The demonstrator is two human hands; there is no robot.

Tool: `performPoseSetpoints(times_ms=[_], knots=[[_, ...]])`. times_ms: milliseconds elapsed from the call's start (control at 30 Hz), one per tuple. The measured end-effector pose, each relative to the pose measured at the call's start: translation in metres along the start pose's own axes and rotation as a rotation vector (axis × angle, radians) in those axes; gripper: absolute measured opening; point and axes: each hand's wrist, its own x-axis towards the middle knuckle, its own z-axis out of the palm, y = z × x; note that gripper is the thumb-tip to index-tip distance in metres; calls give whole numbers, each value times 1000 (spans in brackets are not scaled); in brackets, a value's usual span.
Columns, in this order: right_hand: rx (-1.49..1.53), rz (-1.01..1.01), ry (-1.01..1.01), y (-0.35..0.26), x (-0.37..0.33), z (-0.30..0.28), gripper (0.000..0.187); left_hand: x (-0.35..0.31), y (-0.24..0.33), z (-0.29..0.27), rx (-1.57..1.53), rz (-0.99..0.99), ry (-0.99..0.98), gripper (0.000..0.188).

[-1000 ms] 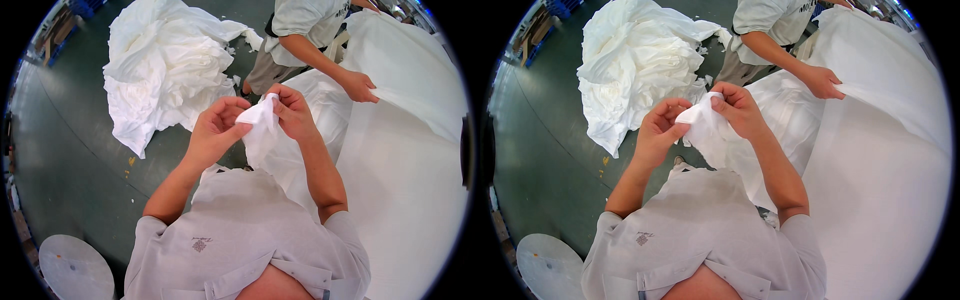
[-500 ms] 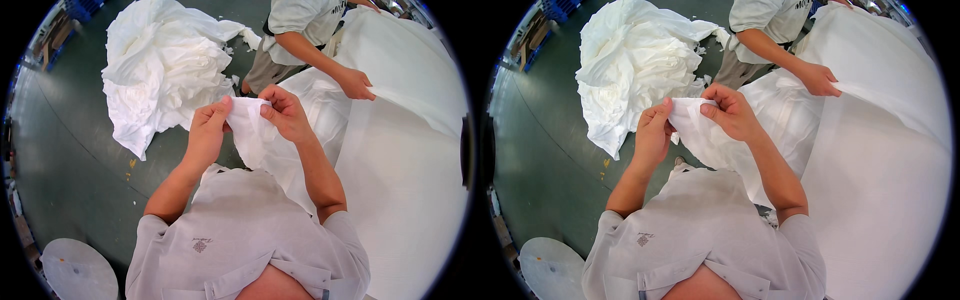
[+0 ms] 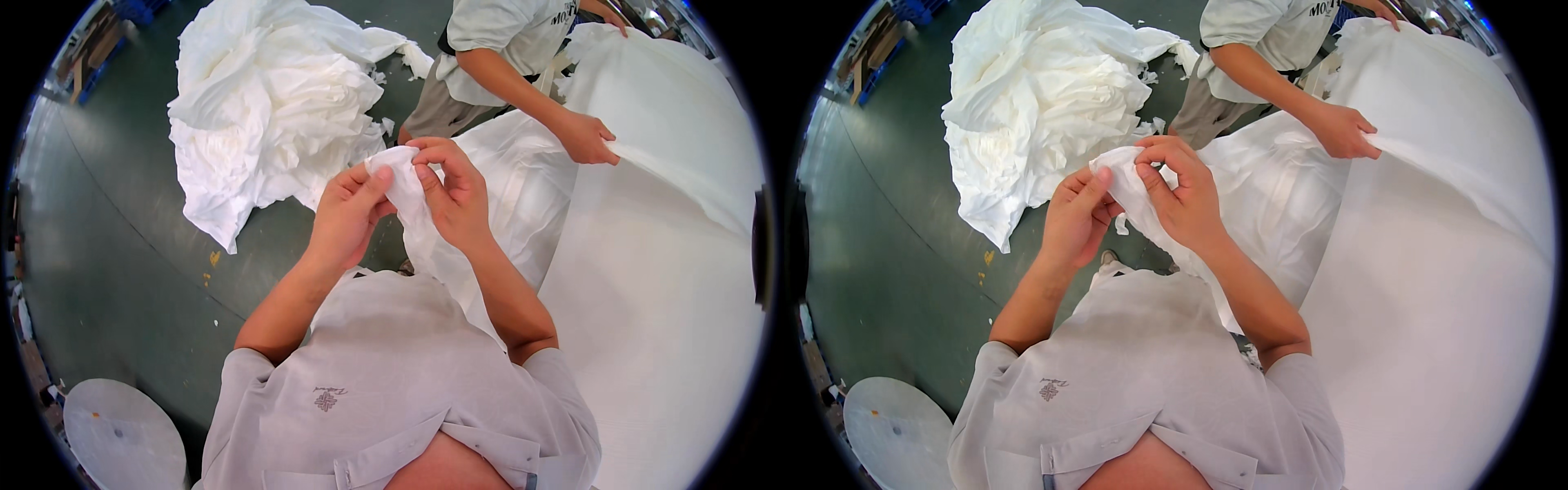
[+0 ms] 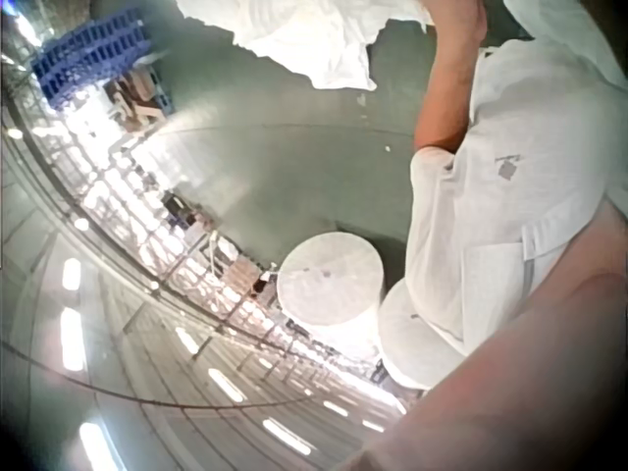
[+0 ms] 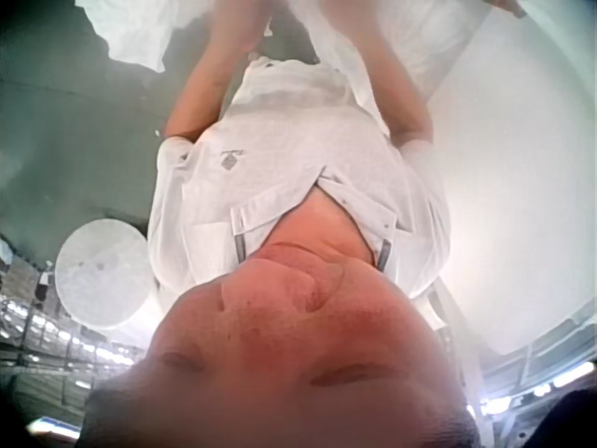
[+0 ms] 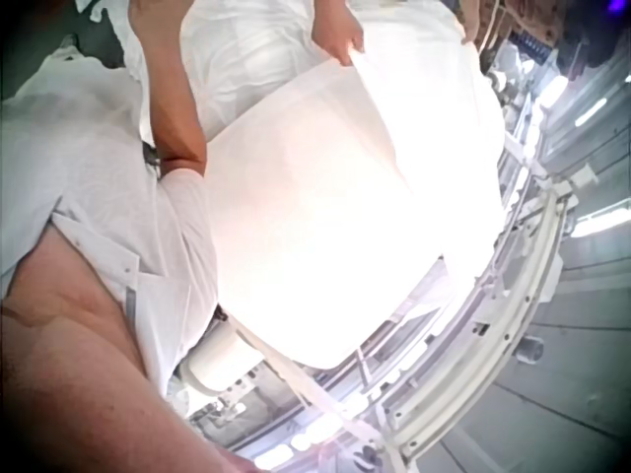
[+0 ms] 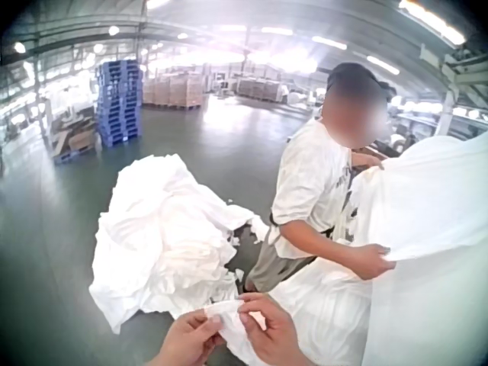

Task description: The person uses a crane and a remote control to move large rolls of white material and subsequently handles pieces of the material by hand.

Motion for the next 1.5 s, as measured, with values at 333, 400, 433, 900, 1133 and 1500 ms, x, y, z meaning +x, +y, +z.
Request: performPoseSetpoints(times_ms=[333, 400, 433, 900, 1133, 1500], knots=[[112, 354, 74, -10, -3, 5, 18, -14, 0, 6, 123, 109, -137, 55], [139, 352, 103, -18, -1, 8, 18, -21, 1, 9, 224, 157, -93, 53], [135, 353, 103, -24, -2, 12, 18, -26, 2, 6, 221, 156, -95, 53], [-56, 177, 50, -22, -18, 19, 18, -36, -23, -11, 222, 106, -38, 22], [-39, 281, 137, -27, -61, 23, 24, -35, -31, -26, -87, 61, 49, 14], [-71, 382, 135, -29, -63, 20, 10, -35, -42, -17, -62, 84, 147, 9]])
